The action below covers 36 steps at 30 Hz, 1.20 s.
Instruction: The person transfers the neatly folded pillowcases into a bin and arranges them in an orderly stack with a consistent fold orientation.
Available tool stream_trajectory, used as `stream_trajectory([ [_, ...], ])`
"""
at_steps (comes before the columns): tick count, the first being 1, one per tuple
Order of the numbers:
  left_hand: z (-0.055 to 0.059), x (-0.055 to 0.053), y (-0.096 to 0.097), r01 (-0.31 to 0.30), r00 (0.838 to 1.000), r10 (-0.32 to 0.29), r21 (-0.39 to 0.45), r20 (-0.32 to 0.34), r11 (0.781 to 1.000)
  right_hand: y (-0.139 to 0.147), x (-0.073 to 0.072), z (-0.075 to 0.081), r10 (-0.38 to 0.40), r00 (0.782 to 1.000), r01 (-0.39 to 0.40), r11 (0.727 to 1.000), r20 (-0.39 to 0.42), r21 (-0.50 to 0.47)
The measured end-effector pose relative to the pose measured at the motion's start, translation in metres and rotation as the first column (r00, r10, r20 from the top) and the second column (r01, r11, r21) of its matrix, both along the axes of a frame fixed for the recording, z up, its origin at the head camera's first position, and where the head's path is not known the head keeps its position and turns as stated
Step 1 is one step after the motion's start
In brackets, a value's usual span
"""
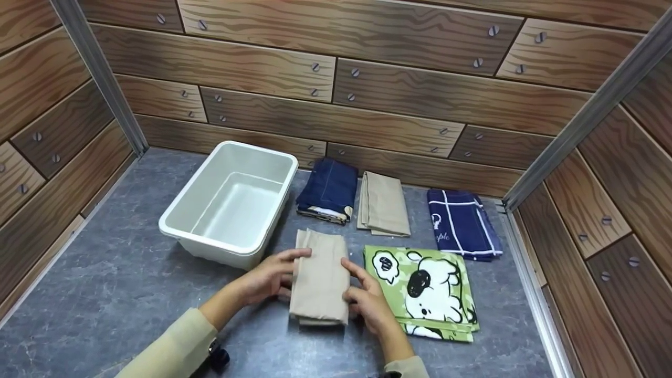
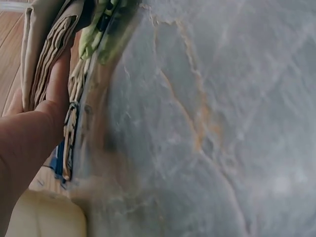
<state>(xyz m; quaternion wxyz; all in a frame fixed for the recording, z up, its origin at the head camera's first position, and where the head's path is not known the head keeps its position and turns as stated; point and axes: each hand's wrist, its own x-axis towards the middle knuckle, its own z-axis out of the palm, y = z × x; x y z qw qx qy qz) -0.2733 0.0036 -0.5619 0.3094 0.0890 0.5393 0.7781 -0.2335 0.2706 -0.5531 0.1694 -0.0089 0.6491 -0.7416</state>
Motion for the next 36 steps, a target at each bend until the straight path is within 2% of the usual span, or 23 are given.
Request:
stream_trajectory([
  [3,0.004,0.002,0.002,-0.029,0.998,0.026,-0.052,-0.063,0.998,0.002,-0.001,0.002,0.0,1.0,0.0,1.0,-0.011,0.008],
  [6,0.011,0.004,0.004,-0.041,0.993,0.033,-0.068,-0.115,0.997,0.004,-0.001,0.005,0.014,1.0,-0.014,1.0,-0.018,-0.006],
  [12,0.027,0.009,0.005,-0.003,0.985,-0.002,-0.028,-0.171,1.0,0.009,0.001,0.014,0.031,0.999,-0.032,0.998,-0.025,-0.052],
  [18,0.041,0.01,0.005,0.035,0.985,-0.036,-0.007,-0.167,0.999,0.012,0.002,0.023,0.022,0.998,-0.026,0.997,-0.054,-0.076],
  [26,0.05,0.009,0.001,0.013,0.991,-0.018,-0.037,-0.135,0.999,0.01,0.001,0.031,0.034,0.998,-0.037,0.997,-0.054,-0.061],
  [32,0.057,0.009,-0.001,0.009,0.991,-0.014,-0.037,-0.134,0.999,0.009,-0.001,0.039,0.082,0.994,-0.086,0.995,-0.069,-0.051],
  [36,0.062,0.008,-0.003,0.005,0.99,-0.012,-0.046,-0.141,0.999,0.008,-0.003,0.045,0.089,0.992,-0.091,0.996,-0.088,-0.016],
])
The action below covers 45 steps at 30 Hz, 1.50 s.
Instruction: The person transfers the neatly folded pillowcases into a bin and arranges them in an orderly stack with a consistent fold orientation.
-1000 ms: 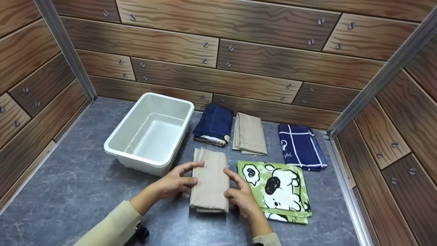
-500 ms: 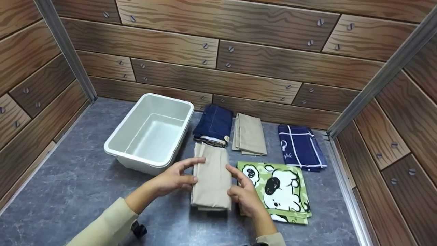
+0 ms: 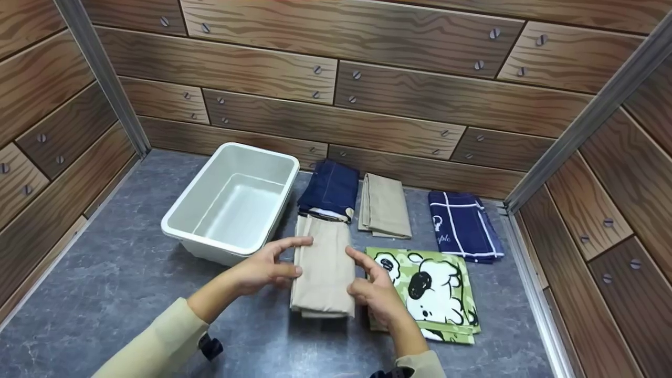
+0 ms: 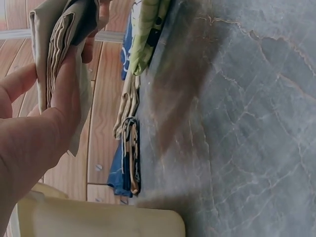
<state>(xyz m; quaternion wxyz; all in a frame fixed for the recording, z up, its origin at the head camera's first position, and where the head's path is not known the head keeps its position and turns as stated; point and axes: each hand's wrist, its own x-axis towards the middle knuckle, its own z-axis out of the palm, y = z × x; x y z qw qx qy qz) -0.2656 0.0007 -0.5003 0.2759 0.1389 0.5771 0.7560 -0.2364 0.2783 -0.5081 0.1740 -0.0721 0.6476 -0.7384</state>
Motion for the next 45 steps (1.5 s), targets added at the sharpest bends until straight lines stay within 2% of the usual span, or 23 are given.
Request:
stream_trajectory([
  [6,0.009,-0.001,-0.001,0.0,1.0,-0.001,-0.035,-0.025,0.999,-0.001,-0.002,0.008,0.003,0.999,-0.001,0.999,-0.033,0.039],
  [14,0.017,-0.004,-0.005,0.022,0.999,-0.022,-0.005,-0.038,1.0,-0.006,-0.004,0.018,-0.008,0.999,0.01,0.998,-0.035,0.054],
  [22,0.027,-0.001,-0.01,-0.013,0.998,0.011,-0.038,-0.061,0.999,-0.013,-0.007,0.027,-0.002,0.999,0.005,0.997,-0.047,0.073],
  [28,0.038,0.0,-0.011,-0.031,0.994,0.023,-0.068,-0.111,0.997,-0.016,-0.009,0.032,-0.01,0.998,0.015,0.997,-0.059,0.071],
  [35,0.04,-0.004,-0.017,-0.033,0.992,0.024,-0.071,-0.12,0.997,-0.021,-0.013,0.037,0.028,0.997,-0.023,0.997,-0.068,0.08],
  [45,0.049,-0.008,-0.026,-0.02,0.991,0.009,-0.081,-0.132,0.996,-0.028,-0.019,0.045,0.027,0.997,-0.02,0.995,-0.067,0.099],
])
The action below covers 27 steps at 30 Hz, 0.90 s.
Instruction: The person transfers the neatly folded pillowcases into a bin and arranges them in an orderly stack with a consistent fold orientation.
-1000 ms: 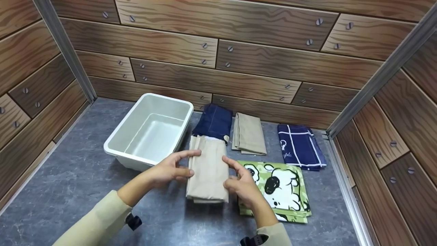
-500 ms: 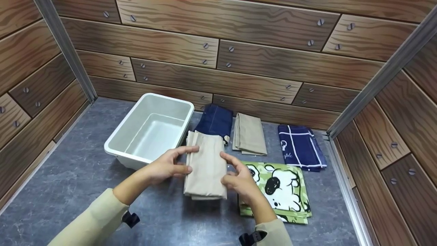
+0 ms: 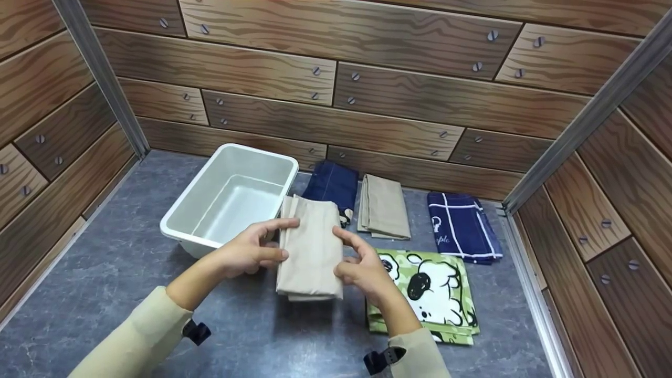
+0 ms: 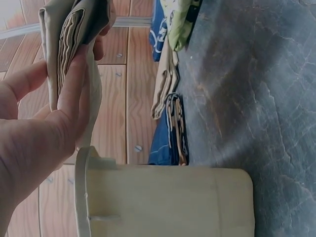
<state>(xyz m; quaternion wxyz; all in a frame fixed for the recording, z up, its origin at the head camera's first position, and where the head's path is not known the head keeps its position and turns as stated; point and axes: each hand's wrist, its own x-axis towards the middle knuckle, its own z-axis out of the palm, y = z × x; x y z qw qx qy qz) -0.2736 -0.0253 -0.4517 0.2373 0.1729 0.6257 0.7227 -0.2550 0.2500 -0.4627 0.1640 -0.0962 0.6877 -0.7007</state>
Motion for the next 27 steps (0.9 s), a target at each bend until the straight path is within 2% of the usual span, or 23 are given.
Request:
stream_trajectory([
  [13,0.01,-0.005,-0.014,-0.016,0.999,0.015,0.023,0.048,1.0,-0.013,-0.005,0.008,0.035,0.999,-0.035,0.999,0.006,0.0],
  [21,0.015,-0.01,-0.024,-0.015,0.999,0.016,-0.016,0.031,1.0,-0.021,-0.01,0.011,0.047,0.999,-0.047,0.999,0.012,-0.025],
  [27,0.016,-0.012,-0.03,-0.013,0.999,0.013,-0.01,0.031,1.0,-0.027,-0.014,0.013,0.05,0.999,-0.05,0.998,0.008,-0.028],
])
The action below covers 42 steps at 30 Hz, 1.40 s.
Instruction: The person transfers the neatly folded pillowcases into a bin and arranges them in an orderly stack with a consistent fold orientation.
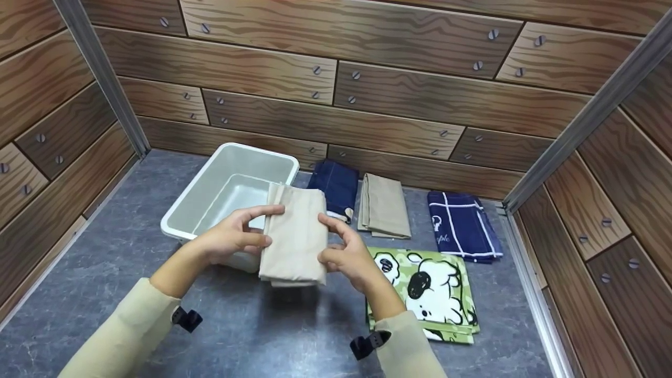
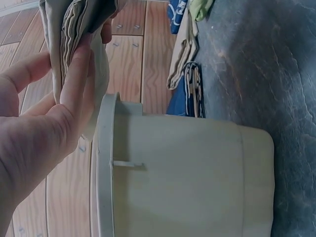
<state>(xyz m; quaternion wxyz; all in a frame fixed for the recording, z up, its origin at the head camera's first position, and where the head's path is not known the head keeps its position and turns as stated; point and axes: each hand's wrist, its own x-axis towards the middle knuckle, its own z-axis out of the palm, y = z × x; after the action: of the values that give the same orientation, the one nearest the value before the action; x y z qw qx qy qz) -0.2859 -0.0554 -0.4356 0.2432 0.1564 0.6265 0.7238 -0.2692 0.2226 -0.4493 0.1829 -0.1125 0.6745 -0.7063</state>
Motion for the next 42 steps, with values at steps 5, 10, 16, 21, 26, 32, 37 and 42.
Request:
stream_trajectory([
  [5,0.0,-0.001,-0.003,-0.009,1.0,0.009,-0.004,0.013,1.0,-0.003,-0.004,0.001,-0.001,1.0,0.001,1.0,-0.011,0.004],
  [10,-0.001,-0.003,-0.007,-0.018,1.0,0.018,-0.018,0.008,1.0,-0.008,-0.006,0.001,0.005,1.0,-0.005,1.0,-0.012,0.0],
  [16,-0.002,-0.005,-0.013,-0.034,0.999,0.034,-0.045,-0.002,0.998,-0.014,-0.01,0.001,0.003,1.0,-0.003,1.0,-0.021,0.008],
  [21,-0.004,-0.007,-0.019,-0.046,0.999,0.046,-0.049,0.006,0.998,-0.019,-0.013,0.001,0.012,1.0,-0.012,1.0,-0.009,0.003],
  [26,-0.003,-0.01,-0.024,-0.051,0.999,0.051,-0.056,-0.002,0.997,-0.024,-0.015,0.004,0.006,1.0,-0.006,1.0,-0.008,0.004],
  [32,0.001,-0.015,-0.03,-0.049,0.998,0.047,-0.057,-0.03,0.997,-0.031,-0.019,0.009,0.014,1.0,-0.014,1.0,-0.005,0.006],
  [37,0.003,-0.017,-0.035,-0.052,0.998,0.05,-0.075,-0.027,0.996,-0.036,-0.021,0.011,0.019,1.0,-0.019,1.0,-0.01,0.022],
  [42,0.004,-0.02,-0.04,-0.052,0.998,0.049,-0.083,-0.032,0.995,-0.04,-0.024,0.011,0.012,1.0,-0.011,0.999,-0.017,0.033],
])
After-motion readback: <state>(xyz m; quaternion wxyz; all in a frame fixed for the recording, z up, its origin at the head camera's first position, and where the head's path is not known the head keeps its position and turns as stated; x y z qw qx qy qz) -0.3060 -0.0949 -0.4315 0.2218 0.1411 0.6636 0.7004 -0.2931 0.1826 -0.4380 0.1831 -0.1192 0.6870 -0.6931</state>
